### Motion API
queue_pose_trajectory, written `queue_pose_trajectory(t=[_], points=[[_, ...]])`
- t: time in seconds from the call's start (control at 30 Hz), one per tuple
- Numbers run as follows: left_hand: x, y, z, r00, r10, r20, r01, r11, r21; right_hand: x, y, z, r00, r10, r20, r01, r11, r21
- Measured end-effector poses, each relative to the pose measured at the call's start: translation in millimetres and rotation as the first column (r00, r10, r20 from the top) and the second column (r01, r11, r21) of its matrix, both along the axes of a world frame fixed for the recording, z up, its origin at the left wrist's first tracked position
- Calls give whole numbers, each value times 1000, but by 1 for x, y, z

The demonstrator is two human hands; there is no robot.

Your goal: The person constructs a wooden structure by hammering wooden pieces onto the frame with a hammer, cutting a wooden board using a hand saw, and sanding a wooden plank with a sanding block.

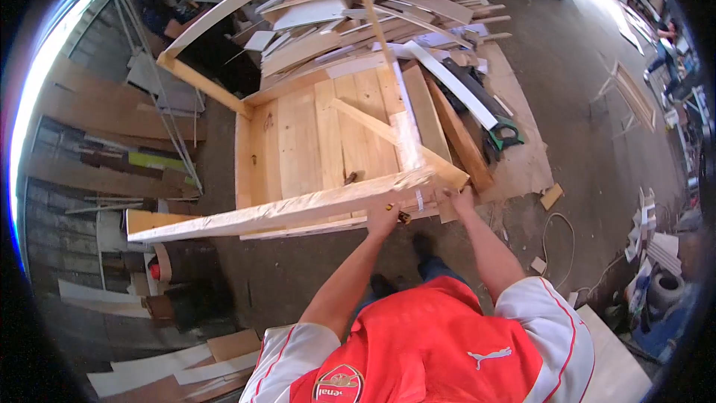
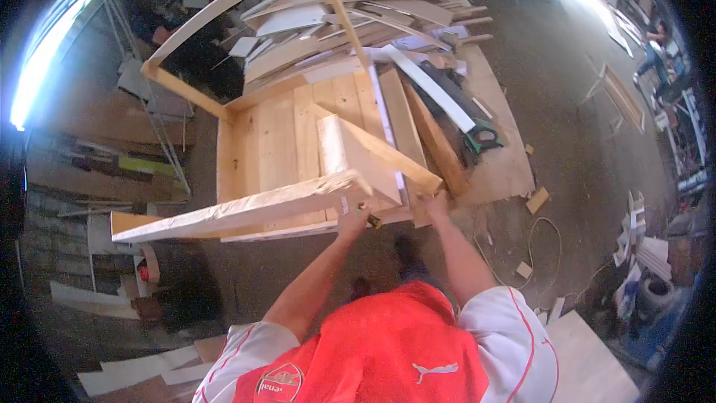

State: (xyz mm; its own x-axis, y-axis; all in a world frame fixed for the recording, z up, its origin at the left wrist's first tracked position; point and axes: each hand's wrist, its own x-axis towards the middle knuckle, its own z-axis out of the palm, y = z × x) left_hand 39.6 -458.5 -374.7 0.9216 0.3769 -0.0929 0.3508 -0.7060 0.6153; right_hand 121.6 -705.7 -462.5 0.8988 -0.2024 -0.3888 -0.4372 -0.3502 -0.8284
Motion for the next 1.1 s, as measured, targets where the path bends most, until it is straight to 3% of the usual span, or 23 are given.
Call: queue_pose_trajectory(t=[0.03, 0.13, 0.17, 0.27, 0.37, 0.47, 0.57, 0.67, 0.7, 0.8, 0.9, 1.03, 1.1], points=[[2, -2, 40, 969, 28, -245, -85, 971, -223, 0, -2, 14, 1000, 0, 22, 2, 995, -98], [-10, 6, 10, 996, 56, -67, -65, 988, -142, -11, 0, 96, 993, 30, 112, 3, 959, -283], [-13, 12, 0, 995, 30, -93, -44, 986, -160, -18, 6, 119, 989, 47, 141, 2, 946, -326], [-35, 12, 48, 988, 95, -120, -117, 975, -187, -30, -5, 121, 965, 133, 228, 18, 828, -560], [-61, 32, 38, 995, 80, -54, -88, 981, -175, -47, -21, 125, 960, 141, 244, 70, 719, -691], [-94, 53, 49, 992, 116, -42, -123, 962, -244, -72, -27, 150, 990, 46, 135, 77, 625, -777], [-130, 73, 54, 990, 136, 43, -123, 965, -233, -91, -37, 155, 972, 6, 235, 187, 585, -789], [-161, 98, 49, 968, 90, 233, -44, 980, -194, -136, -8, 226, 914, -73, 398, 360, 596, -718], [-170, 108, 47, 951, 71, 303, -15, 983, -181, -139, -10, 227, 905, -84, 417, 382, 591, -711], [-194, 132, 63, 902, 117, 416, -18, 972, -235, -175, 22, 272, 679, -68, 731, 586, 649, -485], [-223, 154, 123, 906, 254, 337, -57, 865, -498, -201, 66, 305, 388, -146, 910, 377, 926, -12], [-251, 186, 196, 834, 296, 466, 23, 825, -565, -262, 147, 363, 400, 100, 911, 365, 894, -258], [-262, 200, 228, 792, 282, 541, 103, 813, -573, -264, 169, 370, 272, 108, 956, 409, 887, -216]])
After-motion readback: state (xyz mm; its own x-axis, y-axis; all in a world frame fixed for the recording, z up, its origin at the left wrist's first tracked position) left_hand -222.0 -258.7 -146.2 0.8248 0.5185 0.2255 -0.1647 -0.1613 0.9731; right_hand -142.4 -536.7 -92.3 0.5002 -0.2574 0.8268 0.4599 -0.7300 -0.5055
